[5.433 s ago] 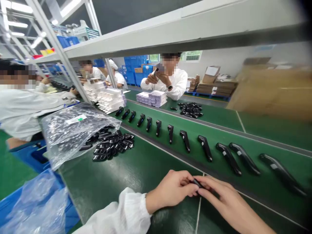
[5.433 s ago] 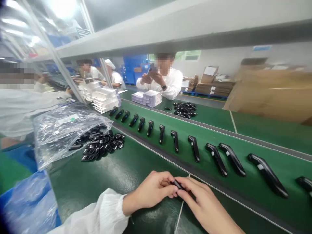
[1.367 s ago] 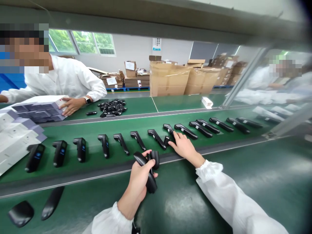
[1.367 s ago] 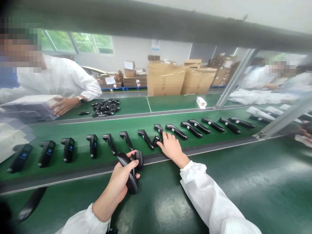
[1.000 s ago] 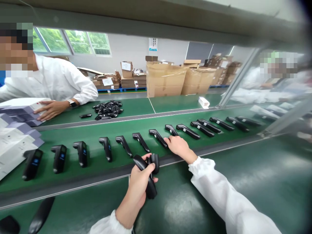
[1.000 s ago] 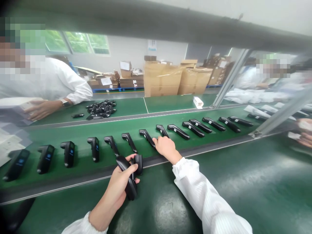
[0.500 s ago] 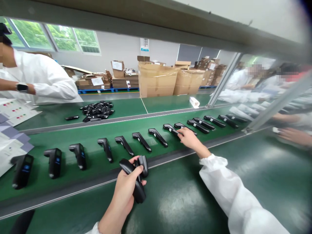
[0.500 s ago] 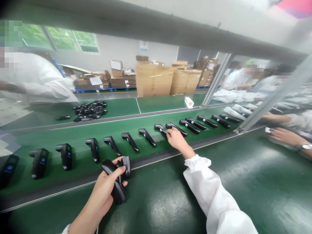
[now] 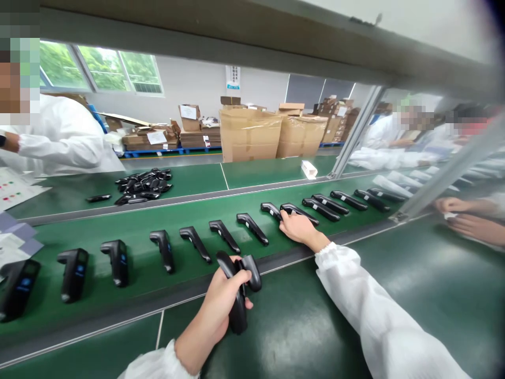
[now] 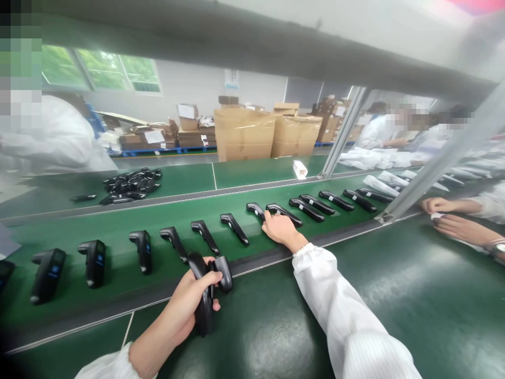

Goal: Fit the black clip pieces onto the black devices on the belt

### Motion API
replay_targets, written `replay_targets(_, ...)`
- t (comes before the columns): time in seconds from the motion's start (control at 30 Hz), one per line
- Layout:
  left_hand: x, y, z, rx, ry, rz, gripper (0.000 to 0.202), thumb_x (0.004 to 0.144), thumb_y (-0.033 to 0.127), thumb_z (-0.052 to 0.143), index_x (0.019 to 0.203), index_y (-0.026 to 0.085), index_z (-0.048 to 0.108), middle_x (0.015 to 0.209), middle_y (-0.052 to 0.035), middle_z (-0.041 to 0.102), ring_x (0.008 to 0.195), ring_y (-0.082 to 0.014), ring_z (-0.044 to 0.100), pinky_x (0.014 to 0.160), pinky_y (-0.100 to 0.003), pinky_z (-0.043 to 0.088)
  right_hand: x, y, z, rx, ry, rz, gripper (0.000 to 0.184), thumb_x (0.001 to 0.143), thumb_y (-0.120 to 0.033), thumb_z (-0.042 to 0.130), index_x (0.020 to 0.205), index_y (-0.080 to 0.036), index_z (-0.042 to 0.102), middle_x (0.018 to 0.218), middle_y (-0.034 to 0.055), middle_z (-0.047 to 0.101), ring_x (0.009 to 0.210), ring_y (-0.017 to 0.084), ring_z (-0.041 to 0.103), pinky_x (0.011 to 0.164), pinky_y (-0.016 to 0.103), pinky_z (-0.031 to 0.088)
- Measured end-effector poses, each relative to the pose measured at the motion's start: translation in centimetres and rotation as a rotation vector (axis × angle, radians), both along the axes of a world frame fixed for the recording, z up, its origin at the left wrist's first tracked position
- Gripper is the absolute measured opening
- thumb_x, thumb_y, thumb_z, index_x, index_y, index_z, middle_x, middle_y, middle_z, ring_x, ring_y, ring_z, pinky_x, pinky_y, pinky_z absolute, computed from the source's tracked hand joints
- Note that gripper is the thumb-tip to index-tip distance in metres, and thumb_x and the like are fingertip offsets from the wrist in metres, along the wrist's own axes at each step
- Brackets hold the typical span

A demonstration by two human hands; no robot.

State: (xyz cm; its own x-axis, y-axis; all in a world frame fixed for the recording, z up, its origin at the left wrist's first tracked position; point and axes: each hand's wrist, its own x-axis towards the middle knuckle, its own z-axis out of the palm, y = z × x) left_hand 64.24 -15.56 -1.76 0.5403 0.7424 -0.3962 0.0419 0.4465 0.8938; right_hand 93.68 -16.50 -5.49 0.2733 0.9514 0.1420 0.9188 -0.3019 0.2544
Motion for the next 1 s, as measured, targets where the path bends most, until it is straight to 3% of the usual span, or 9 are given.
replay_targets(0.23, 3.4, -0.8, -1.0, 0.001, -0.073, -0.079, 0.030, 0.075, 0.026, 0.070, 0.102, 0.023, 0.058, 0.095, -0.0023, 0.056, 0.073, -0.0172, 0.057, 0.042, -0.025, 0.052, 2.5, 2.7, -0.8, -0.035, 0.005, 0.015, 0.040, 0.104, -0.040, 0.027, 0.114, -0.009, 0.049, 0.090, 0.0178, 0.072, 0.082, 0.028, 0.070, 0.070, 0.030, 0.044)
replay_targets(0.37, 5.5, -1.6, -0.9, -0.031, -0.123, -0.034, 0.032, 0.072, 0.027, 0.074, 0.099, 0.023, 0.057, 0.088, -0.0006, 0.057, 0.064, -0.0148, 0.056, 0.041, -0.024, 0.051, 2.7, 3.0, -0.5, -0.010, 0.020, -0.081, 0.047, 0.104, -0.045, 0.029, 0.116, -0.005, 0.052, 0.088, 0.0203, 0.071, 0.082, 0.030, 0.069, 0.070, 0.032, 0.045)
replay_targets(0.47, 7.6, -2.4, -0.6, -0.020, -0.161, 0.041, 0.030, 0.072, 0.025, 0.073, 0.096, 0.022, 0.056, 0.082, -0.0001, 0.057, 0.068, -0.0165, 0.058, 0.041, -0.022, 0.050, 2.1, 1.8, 0.9, 0.155, 0.056, -0.155, 0.055, 0.102, -0.052, 0.031, 0.127, -0.006, 0.050, 0.102, 0.0239, 0.069, 0.097, 0.034, 0.066, 0.079, 0.040, 0.046)
replay_targets(0.5, 8.3, -2.6, -0.6, -0.002, -0.165, 0.065, 0.029, 0.073, 0.025, 0.072, 0.096, 0.022, 0.055, 0.081, 0.0000, 0.057, 0.069, -0.0168, 0.058, 0.041, -0.021, 0.050, 1.7, 0.9, 1.5, 0.253, 0.121, -0.139, 0.055, 0.102, -0.052, 0.032, 0.131, -0.009, 0.050, 0.110, 0.0237, 0.067, 0.104, 0.034, 0.063, 0.084, 0.042, 0.045)
replay_targets(0.57, 9.4, -2.8, -0.4, 0.034, -0.168, 0.099, 0.026, 0.074, 0.025, 0.071, 0.094, 0.022, 0.055, 0.079, 0.0004, 0.056, 0.070, -0.0162, 0.058, 0.042, -0.020, 0.050, 0.6, -1.5, 2.7, 0.390, 0.422, 0.019, 0.051, 0.102, -0.050, 0.034, 0.134, -0.015, 0.052, 0.119, 0.0178, 0.065, 0.109, 0.029, 0.060, 0.090, 0.041, 0.044)
replay_targets(0.67, 10.5, -3.0, -0.3, 0.067, -0.183, 0.129, 0.025, 0.076, 0.026, 0.070, 0.095, 0.021, 0.054, 0.080, -0.0002, 0.057, 0.070, -0.0156, 0.057, 0.043, -0.019, 0.050, -1.5, -4.8, 3.5, 0.278, 1.090, 0.375, 0.040, 0.099, -0.047, 0.044, 0.127, -0.022, 0.057, 0.109, 0.0067, 0.068, 0.096, 0.020, 0.064, 0.085, 0.033, 0.049)
replay_targets(0.77, 10.8, -3.1, -0.4, 0.059, -0.181, 0.132, 0.025, 0.077, 0.026, 0.066, 0.099, 0.022, 0.055, 0.088, -0.0032, 0.059, 0.078, -0.0190, 0.059, 0.043, -0.021, 0.053, -2.3, -5.8, 3.3, 0.209, 1.451, 0.440, 0.034, 0.092, -0.043, 0.058, 0.118, -0.021, 0.060, 0.103, 0.0041, 0.068, 0.091, 0.019, 0.065, 0.083, 0.032, 0.051)
replay_targets(0.87, 10.1, -3.3, -0.3, 0.040, -0.161, 0.140, 0.030, 0.078, 0.026, 0.062, 0.107, 0.023, 0.054, 0.099, -0.0066, 0.059, 0.089, -0.0224, 0.061, 0.042, -0.022, 0.054, -1.3, -5.0, 2.6, 0.316, 1.345, 0.344, 0.032, 0.088, -0.040, 0.063, 0.113, -0.020, 0.064, 0.102, 0.0049, 0.068, 0.090, 0.020, 0.065, 0.083, 0.034, 0.052)
replay_targets(1.0, 8.2, -3.6, -0.1, -0.069, -0.194, 0.079, 0.045, 0.077, 0.027, 0.061, 0.120, 0.022, 0.047, 0.092, -0.0051, 0.059, 0.071, -0.0202, 0.064, 0.034, -0.020, 0.047, 0.4, -3.6, 0.2, 0.324, 0.773, 0.327, 0.030, 0.094, -0.031, 0.049, 0.119, -0.021, 0.062, 0.118, 0.0103, 0.066, 0.108, 0.024, 0.062, 0.094, 0.040, 0.049)
